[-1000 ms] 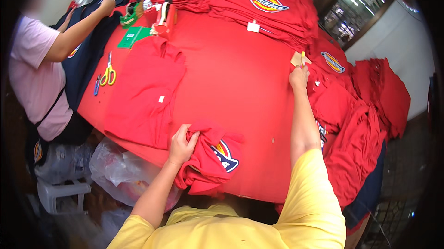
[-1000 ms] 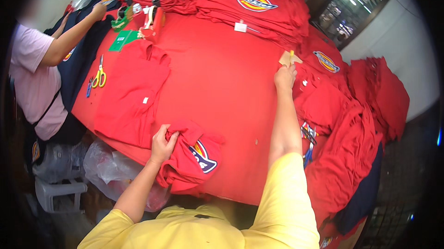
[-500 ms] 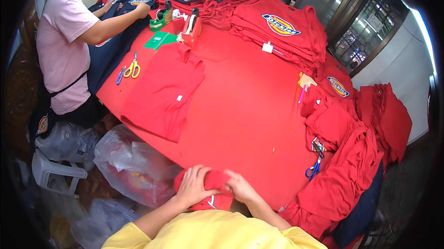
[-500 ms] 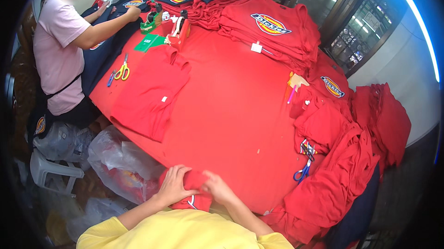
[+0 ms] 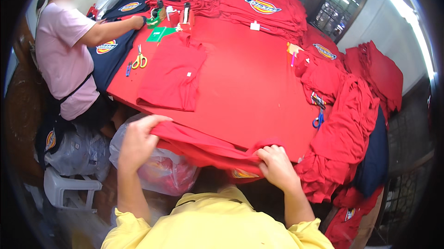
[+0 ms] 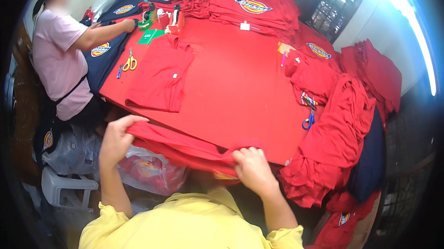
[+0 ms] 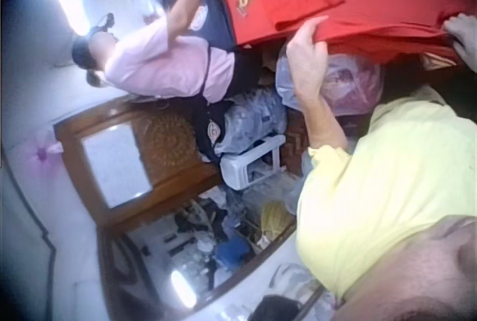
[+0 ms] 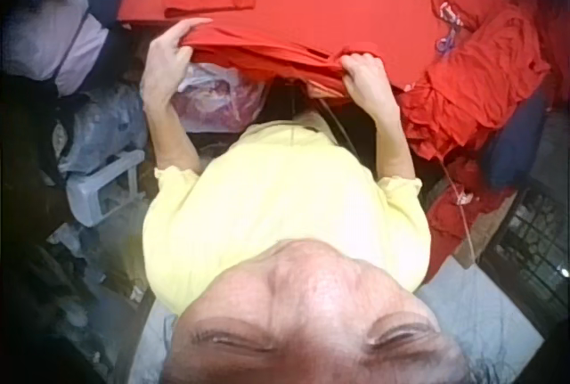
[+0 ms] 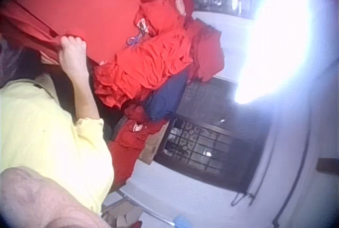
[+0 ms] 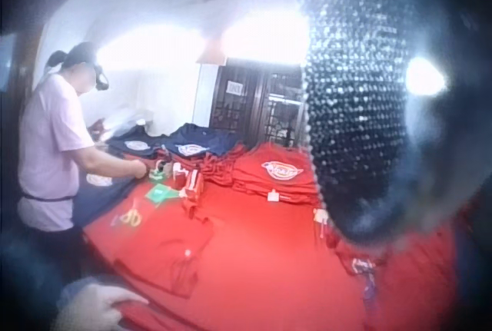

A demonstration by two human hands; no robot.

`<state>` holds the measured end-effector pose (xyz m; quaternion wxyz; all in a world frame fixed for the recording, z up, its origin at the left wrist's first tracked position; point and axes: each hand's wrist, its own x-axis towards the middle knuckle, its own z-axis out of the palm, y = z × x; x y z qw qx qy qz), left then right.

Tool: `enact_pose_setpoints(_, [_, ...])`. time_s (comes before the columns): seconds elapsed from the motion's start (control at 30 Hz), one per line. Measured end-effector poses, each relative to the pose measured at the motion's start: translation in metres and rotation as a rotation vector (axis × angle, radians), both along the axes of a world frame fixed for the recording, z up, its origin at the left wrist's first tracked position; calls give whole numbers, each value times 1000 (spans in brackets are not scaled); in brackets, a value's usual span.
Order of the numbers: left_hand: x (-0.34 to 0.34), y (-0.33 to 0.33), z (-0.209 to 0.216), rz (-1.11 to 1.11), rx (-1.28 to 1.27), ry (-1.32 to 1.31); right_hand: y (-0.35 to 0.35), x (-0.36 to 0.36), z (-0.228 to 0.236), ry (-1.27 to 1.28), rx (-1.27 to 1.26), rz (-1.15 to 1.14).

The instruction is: The person inspects and folds several red and navy blue shirts, checking the logos and fabric surfaces on a red table. They spread out the shirts, smooth the fabric, and fold them into smaller squares before placing them in stacks.

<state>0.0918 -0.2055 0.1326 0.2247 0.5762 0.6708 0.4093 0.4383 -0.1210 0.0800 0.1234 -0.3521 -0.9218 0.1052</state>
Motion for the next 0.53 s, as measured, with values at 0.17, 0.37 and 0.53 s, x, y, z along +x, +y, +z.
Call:
enact_pose_setpoints(0.17, [6,-5,9,-18,121,122,-3,47,29,195,380,-618])
enact_pose_setpoints(0.37, [-16,-31,-27,-31,348,-442,-4,80,-53,270,-28,-653])
enact_pose_setpoints(0.53, [-15,-19,-73,-244,-96,-681,-33,97,-34,836,85,-858])
